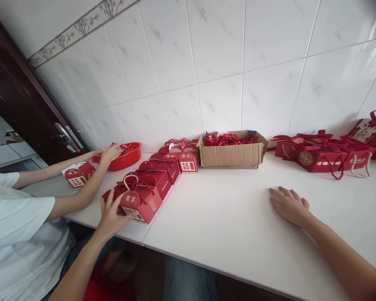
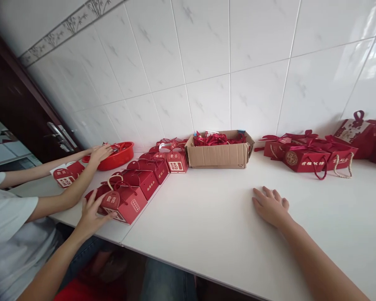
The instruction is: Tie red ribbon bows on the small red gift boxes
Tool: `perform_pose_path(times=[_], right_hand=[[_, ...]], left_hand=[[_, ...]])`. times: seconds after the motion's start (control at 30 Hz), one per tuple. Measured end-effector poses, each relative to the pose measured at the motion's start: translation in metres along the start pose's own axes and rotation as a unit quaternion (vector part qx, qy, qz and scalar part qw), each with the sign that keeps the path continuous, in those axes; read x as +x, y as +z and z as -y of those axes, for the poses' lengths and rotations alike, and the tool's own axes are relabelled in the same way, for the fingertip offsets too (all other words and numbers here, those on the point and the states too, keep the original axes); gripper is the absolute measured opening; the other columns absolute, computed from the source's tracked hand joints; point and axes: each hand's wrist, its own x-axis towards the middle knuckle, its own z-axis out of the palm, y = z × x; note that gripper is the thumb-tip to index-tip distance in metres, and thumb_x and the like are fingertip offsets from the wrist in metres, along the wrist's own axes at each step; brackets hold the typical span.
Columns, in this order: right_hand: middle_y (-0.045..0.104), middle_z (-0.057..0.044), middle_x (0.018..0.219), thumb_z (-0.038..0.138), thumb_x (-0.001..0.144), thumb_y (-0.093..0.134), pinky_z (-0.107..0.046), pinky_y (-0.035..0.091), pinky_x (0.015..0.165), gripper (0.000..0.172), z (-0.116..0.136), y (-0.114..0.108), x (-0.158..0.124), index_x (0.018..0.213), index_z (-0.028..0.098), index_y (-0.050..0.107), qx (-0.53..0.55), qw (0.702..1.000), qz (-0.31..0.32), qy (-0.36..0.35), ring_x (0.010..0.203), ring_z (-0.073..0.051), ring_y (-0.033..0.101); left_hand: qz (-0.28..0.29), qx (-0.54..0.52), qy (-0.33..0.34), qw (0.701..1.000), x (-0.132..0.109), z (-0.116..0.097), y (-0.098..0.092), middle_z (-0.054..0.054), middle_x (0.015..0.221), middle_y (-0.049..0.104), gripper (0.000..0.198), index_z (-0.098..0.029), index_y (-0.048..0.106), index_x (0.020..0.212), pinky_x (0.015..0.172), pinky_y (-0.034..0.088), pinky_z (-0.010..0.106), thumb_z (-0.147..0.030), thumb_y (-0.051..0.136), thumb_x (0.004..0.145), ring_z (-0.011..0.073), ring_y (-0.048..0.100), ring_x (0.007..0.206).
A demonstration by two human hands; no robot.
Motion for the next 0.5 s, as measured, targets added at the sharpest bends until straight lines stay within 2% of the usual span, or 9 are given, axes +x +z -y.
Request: perform_pose_path(times=[0.1, 0.2, 0.3, 0.37, 0.43, 0.5], right_hand=[[0.034, -0.007, 0.148, 0.044, 0.091, 0.024, -0.058, 0.024, 0.105, 0.052, 0.0, 0.0, 0.001, 0.137, 0.029, 0.042, -0.005, 1.0, 0.005, -0.003, 0.136, -0.035, 0.026], [0.035, -0.007, 0.147, 0.043, 0.091, 0.025, -0.058, 0.026, 0.104, 0.051, -0.001, 0.001, 0.001, 0.136, 0.029, 0.043, -0.006, 1.0, -0.006, -0.008, 0.135, -0.034, 0.029], [0.037, -0.007, 0.146, 0.043, 0.091, 0.026, -0.058, 0.027, 0.104, 0.05, -0.001, 0.001, 0.0, 0.135, 0.03, 0.045, -0.002, 1.0, -0.017, -0.009, 0.134, -0.034, 0.03], [0.037, -0.007, 0.146, 0.043, 0.091, 0.026, -0.058, 0.027, 0.104, 0.049, 0.0, 0.001, 0.0, 0.134, 0.03, 0.045, -0.001, 1.0, -0.019, -0.005, 0.135, -0.034, 0.03], [0.037, -0.006, 0.147, 0.043, 0.091, 0.026, -0.058, 0.027, 0.104, 0.049, 0.0, 0.001, 0.0, 0.134, 0.03, 0.045, -0.005, 1.0, -0.016, -0.003, 0.135, -0.034, 0.03], [0.036, -0.006, 0.147, 0.043, 0.091, 0.025, -0.058, 0.027, 0.104, 0.05, 0.001, 0.0, -0.001, 0.135, 0.03, 0.045, -0.008, 1.0, -0.012, -0.003, 0.135, -0.034, 0.03]], left_hand=[[-0.023, 0.015, 0.016, 0.999, 0.0, 0.002, 0.008, 0.018, 0.143, 0.029, 0.075, -0.018, 0.045, 0.117, 0.112, 0.007, 0.055, -0.066, 0.058, 0.061, 0.0406, 0.017, 0.137], [-0.047, 0.011, 0.042, 0.998, -0.003, 0.0, 0.012, 0.019, 0.13, 0.042, 0.064, -0.016, 0.047, 0.109, 0.114, 0.008, 0.051, -0.06, 0.058, 0.064, 0.0371, 0.031, 0.131], [-0.076, 0.002, 0.069, 0.995, -0.008, 0.001, 0.011, 0.016, 0.127, 0.045, 0.051, -0.017, 0.051, 0.1, 0.114, 0.011, 0.05, -0.055, 0.056, 0.068, 0.0363, 0.036, 0.127], [-0.087, -0.012, 0.09, 0.992, -0.009, 0.007, 0.007, 0.013, 0.127, 0.046, 0.048, -0.02, 0.052, 0.105, 0.113, 0.015, 0.05, -0.053, 0.056, 0.07, 0.0343, 0.038, 0.126], [-0.102, -0.039, 0.099, 0.989, -0.006, 0.017, 0.003, 0.012, 0.13, 0.045, 0.06, -0.021, 0.046, 0.119, 0.111, 0.023, 0.049, -0.053, 0.058, 0.07, 0.0323, 0.04, 0.126], [-0.119, -0.07, 0.069, 0.988, 0.001, 0.029, -0.001, 0.014, 0.139, 0.037, 0.081, -0.02, 0.034, 0.134, 0.107, 0.031, 0.049, -0.057, 0.062, 0.066, 0.0332, 0.036, 0.129]])
